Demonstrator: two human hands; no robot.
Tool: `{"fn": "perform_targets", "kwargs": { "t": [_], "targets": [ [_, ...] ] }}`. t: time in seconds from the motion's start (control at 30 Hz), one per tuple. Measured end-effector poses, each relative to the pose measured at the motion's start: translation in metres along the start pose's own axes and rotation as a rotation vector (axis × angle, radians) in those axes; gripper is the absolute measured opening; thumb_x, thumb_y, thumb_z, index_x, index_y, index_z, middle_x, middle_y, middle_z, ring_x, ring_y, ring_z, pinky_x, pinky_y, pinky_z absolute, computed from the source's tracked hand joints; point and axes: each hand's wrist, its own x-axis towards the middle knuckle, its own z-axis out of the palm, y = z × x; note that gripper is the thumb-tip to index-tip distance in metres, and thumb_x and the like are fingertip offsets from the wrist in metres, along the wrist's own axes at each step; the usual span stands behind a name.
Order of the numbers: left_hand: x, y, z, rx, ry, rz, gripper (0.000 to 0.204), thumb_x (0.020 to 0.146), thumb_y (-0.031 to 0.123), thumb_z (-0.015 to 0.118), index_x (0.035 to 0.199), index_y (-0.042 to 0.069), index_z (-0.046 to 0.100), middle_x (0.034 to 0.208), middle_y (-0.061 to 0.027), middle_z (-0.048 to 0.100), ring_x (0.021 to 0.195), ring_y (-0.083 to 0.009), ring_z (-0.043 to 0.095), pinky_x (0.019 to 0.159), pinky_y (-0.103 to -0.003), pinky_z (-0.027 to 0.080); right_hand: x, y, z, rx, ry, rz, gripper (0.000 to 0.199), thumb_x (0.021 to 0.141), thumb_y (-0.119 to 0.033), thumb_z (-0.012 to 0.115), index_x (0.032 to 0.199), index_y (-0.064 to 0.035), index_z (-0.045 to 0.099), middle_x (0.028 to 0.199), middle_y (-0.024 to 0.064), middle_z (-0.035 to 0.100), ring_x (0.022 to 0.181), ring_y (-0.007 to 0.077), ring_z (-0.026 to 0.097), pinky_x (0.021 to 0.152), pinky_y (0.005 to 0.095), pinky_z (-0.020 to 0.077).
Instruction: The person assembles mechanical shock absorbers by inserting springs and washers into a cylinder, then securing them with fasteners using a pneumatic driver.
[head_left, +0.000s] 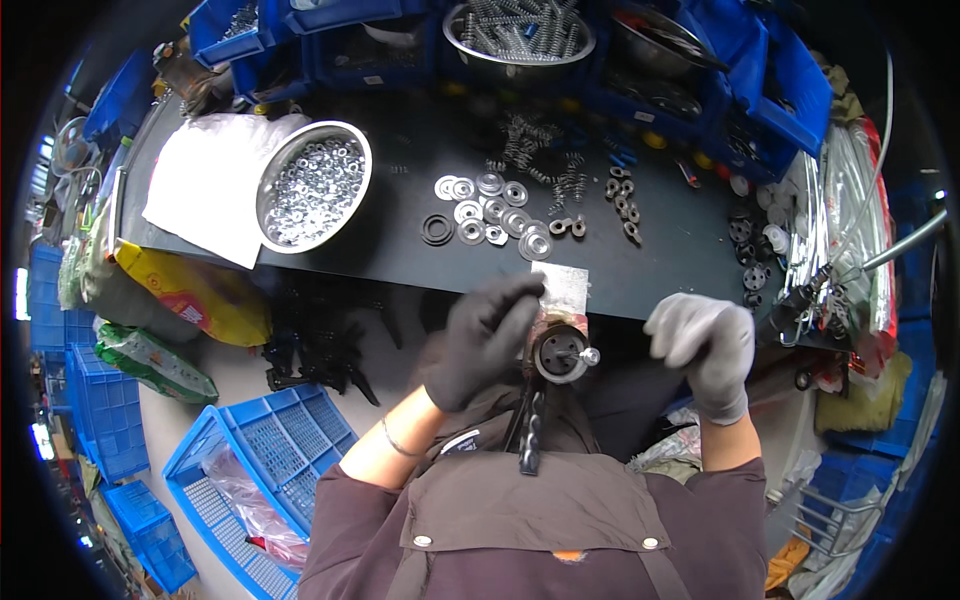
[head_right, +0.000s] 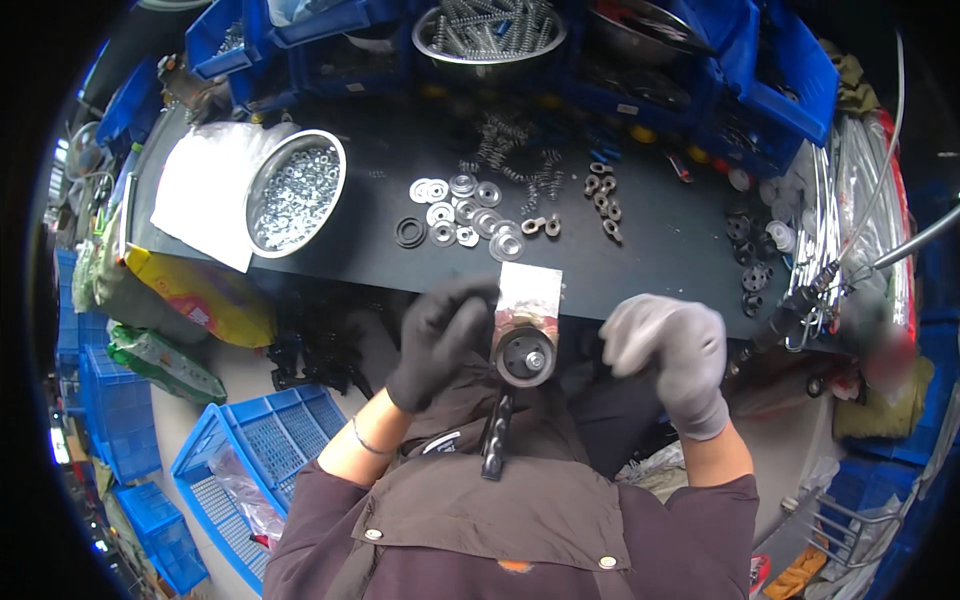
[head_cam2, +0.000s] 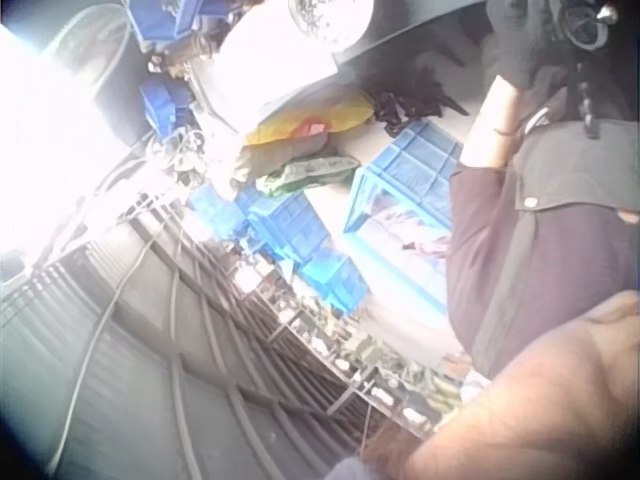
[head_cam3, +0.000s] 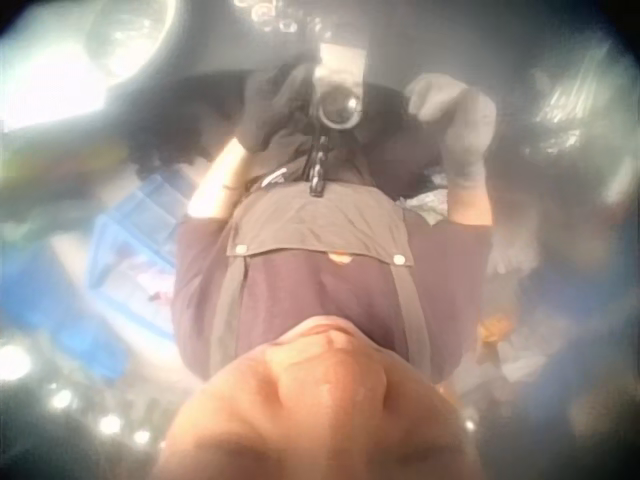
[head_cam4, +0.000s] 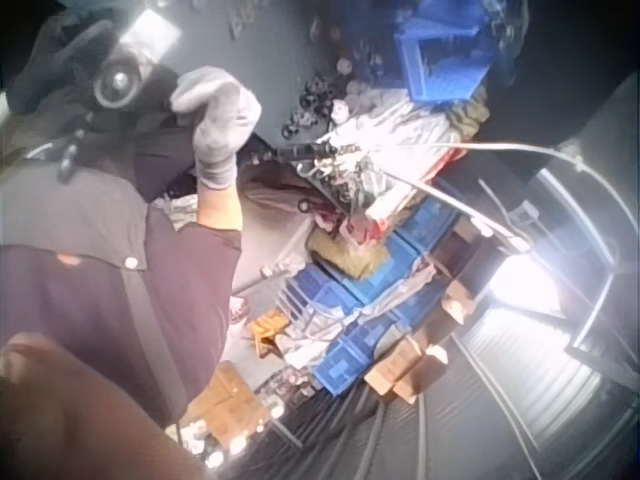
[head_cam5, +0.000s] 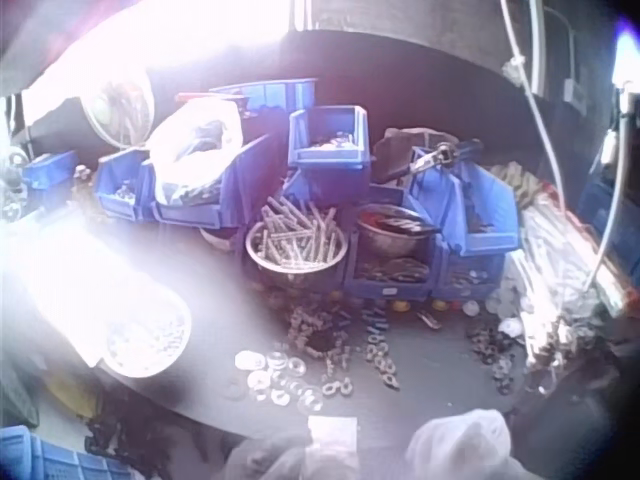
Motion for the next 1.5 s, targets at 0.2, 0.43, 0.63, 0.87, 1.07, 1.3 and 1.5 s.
{"fn": "perform_targets", "kwargs": {
  "t": [0.2,0.43,0.63,0.87,1.07,1.3,1.5],
  "targets": [
    [0.06,-0.018,-0.01,0.9,-0.008,0.143,0.027,0.085,0.019,0.065,0.109,0.008,0.067,0.095,-0.0155,0.063,0.079,-0.0298,0.063,0.071,-0.039,0.051,0.007,0.006,0.03,-0.422,-0.18,-0.104,0.028,0.08,-0.016,0.055,0.1,0.0001,0.067,0.099,0.0133,0.066,0.097,0.0287,0.063,0.09,0.0394,0.0463],
    [0.083,-0.026,-0.004,1.12,-0.028,0.266,0.02,0.081,0.017,0.068,0.099,0.01,0.068,0.092,-0.0132,0.061,0.079,-0.0321,0.063,0.068,-0.042,0.051,-0.002,0.011,0.006,-0.203,-0.022,0.033,0.026,0.087,-0.014,0.05,0.074,-0.0003,0.068,0.089,0.0118,0.067,0.091,0.0249,0.063,0.079,0.0332,0.0496],
    [0.089,-0.022,-0.005,1.092,-0.109,0.237,0.024,0.077,0.018,0.069,0.1,0.012,0.067,0.099,-0.0129,0.06,0.088,-0.032,0.063,0.072,-0.043,0.052,-0.006,0.015,0.011,0.088,-0.091,0.247,0.042,0.096,-0.032,0.05,0.074,-0.0021,0.069,0.085,0.014,0.068,0.095,0.0282,0.062,0.088,0.0382,0.0475],
    [0.104,-0.021,-0.006,1.203,-0.228,0.156,0.026,0.078,0.02,0.068,0.103,0.012,0.062,0.103,-0.0129,0.058,0.091,-0.0329,0.062,0.073,-0.044,0.051,0.001,0.013,0.029,-0.091,-0.174,-0.079,0.052,0.098,-0.045,0.044,0.088,0.0006,0.067,0.1,0.0147,0.067,0.099,0.0255,0.062,0.09,0.0371,0.0461],
    [0.1,-0.017,-0.024,1.266,-0.108,0.364,0.014,0.081,0.013,0.064,0.094,0.009,0.062,0.08,-0.0091,0.063,0.077,-0.0312,0.064,0.065,-0.042,0.05,-0.007,0.019,0.022,-0.114,-0.025,0.074,0.044,0.099,-0.038,0.045,0.095,0.0015,0.065,0.096,0.0127,0.066,0.097,0.024,0.061,0.085,0.0346,0.0475],
    [0.09,0.026,-0.027,0.913,0.08,0.624,0.022,0.075,-0.003,0.069,0.095,0.006,0.064,0.091,-0.0129,0.065,0.082,-0.0309,0.065,0.068,-0.037,0.051,-0.011,0.05,-0.026,0.129,-0.239,-0.232,0.033,0.089,-0.029,0.057,0.101,-0.0011,0.068,0.112,0.0169,0.063,0.101,0.0303,0.06,0.091,0.038,0.0467],
    [0.033,0.079,-0.005,0.801,-0.114,0.677,0.023,0.076,0.0,0.073,0.096,0.008,0.063,0.093,-0.0094,0.066,0.08,-0.0298,0.064,0.067,-0.038,0.05,-0.006,0.02,0.018,-0.002,-0.113,0.043,0.022,0.087,-0.015,0.054,0.082,0.0018,0.068,0.087,0.0157,0.068,0.081,0.0289,0.065,0.079,0.0351,0.0511]
  ]
}}
